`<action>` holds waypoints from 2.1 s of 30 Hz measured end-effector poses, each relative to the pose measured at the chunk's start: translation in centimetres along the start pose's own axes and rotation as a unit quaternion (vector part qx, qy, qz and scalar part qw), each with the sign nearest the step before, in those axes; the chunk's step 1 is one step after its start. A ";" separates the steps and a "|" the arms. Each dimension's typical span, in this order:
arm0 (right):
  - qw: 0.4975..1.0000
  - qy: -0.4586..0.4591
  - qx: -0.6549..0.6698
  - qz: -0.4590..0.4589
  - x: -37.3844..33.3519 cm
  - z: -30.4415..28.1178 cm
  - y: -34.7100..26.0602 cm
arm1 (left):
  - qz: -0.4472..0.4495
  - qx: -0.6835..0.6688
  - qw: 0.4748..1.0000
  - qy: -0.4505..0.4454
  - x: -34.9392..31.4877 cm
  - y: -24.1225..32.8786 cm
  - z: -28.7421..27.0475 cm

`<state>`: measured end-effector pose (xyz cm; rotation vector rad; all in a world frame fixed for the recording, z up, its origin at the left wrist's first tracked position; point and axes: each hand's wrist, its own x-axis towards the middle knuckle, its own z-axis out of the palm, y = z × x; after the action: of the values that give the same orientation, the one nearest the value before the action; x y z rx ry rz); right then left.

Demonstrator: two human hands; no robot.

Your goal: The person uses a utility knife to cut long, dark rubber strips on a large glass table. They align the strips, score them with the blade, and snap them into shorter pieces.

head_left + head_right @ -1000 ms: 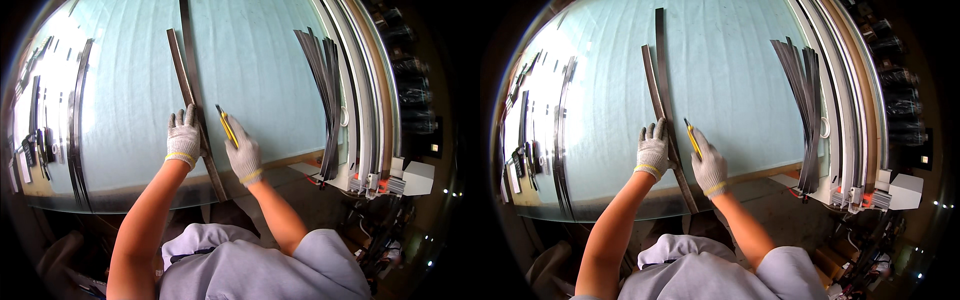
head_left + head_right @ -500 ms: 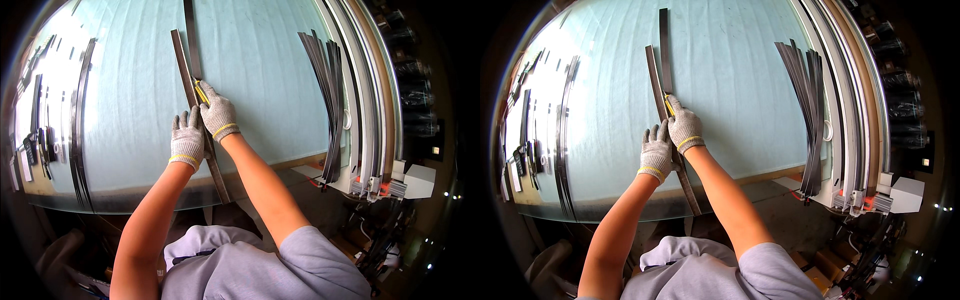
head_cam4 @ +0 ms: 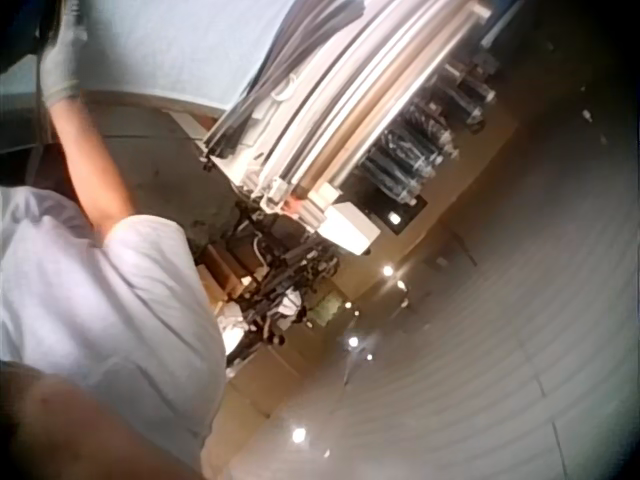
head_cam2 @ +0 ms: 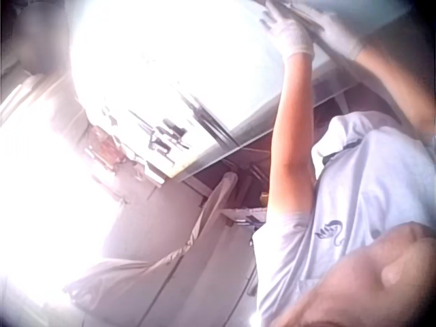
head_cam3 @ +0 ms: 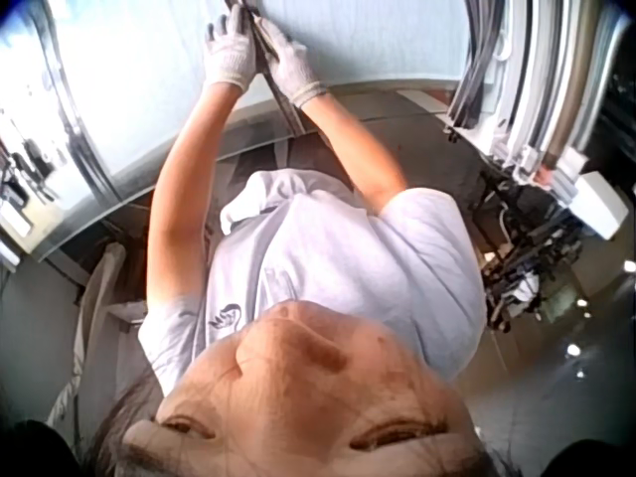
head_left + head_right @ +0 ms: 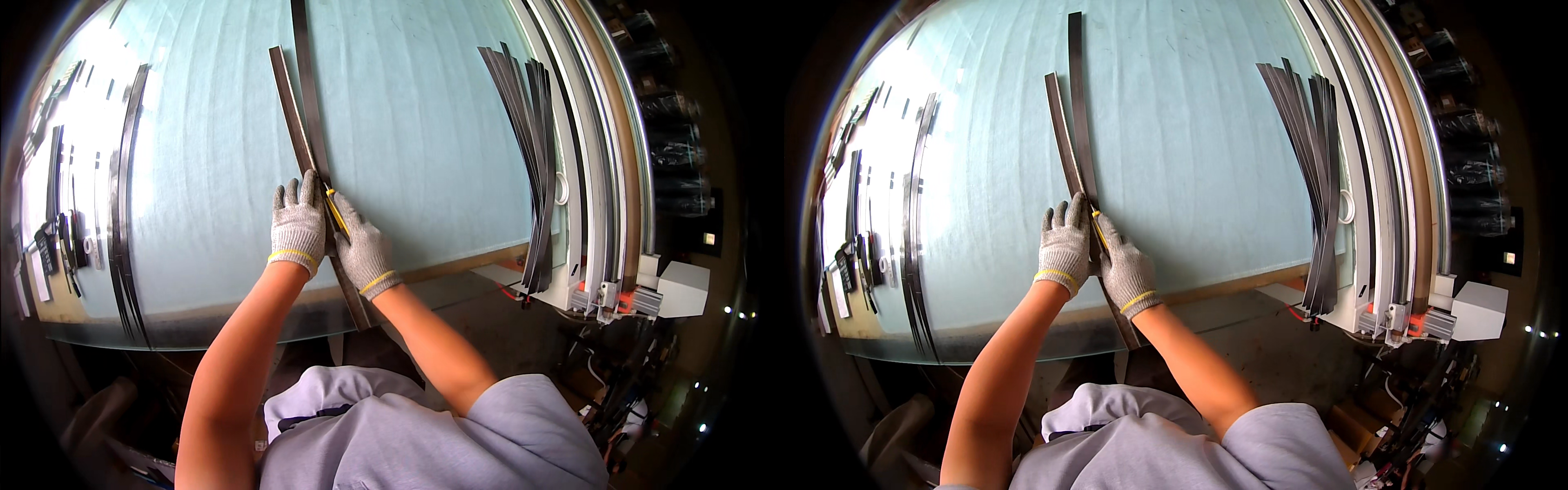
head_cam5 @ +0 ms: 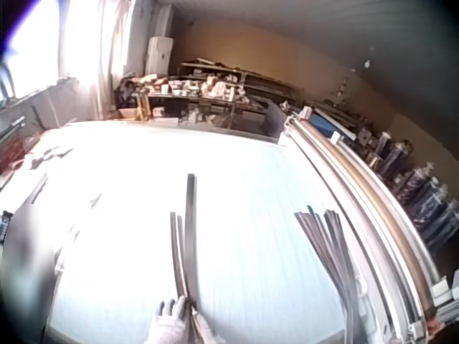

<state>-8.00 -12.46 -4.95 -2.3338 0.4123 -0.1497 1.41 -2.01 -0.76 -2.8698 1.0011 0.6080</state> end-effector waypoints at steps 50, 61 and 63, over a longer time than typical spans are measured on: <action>0.995 -0.065 -0.039 0.063 0.0 -1.4 -1.4 | 0.003 0.032 0.999 0.002 0.1 0.0 0.6; 0.994 0.022 0.001 0.107 -6.5 -2.9 -0.1 | -0.003 0.007 1.000 -0.027 -0.5 0.6 -1.1; 0.987 0.040 0.085 0.128 -7.5 -4.2 0.6 | -0.005 0.006 0.999 -0.033 -0.5 0.5 -1.2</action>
<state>-16.12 -13.12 -2.22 -2.0906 0.7075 -0.1486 1.14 -2.32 0.64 -2.8222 0.9785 0.6905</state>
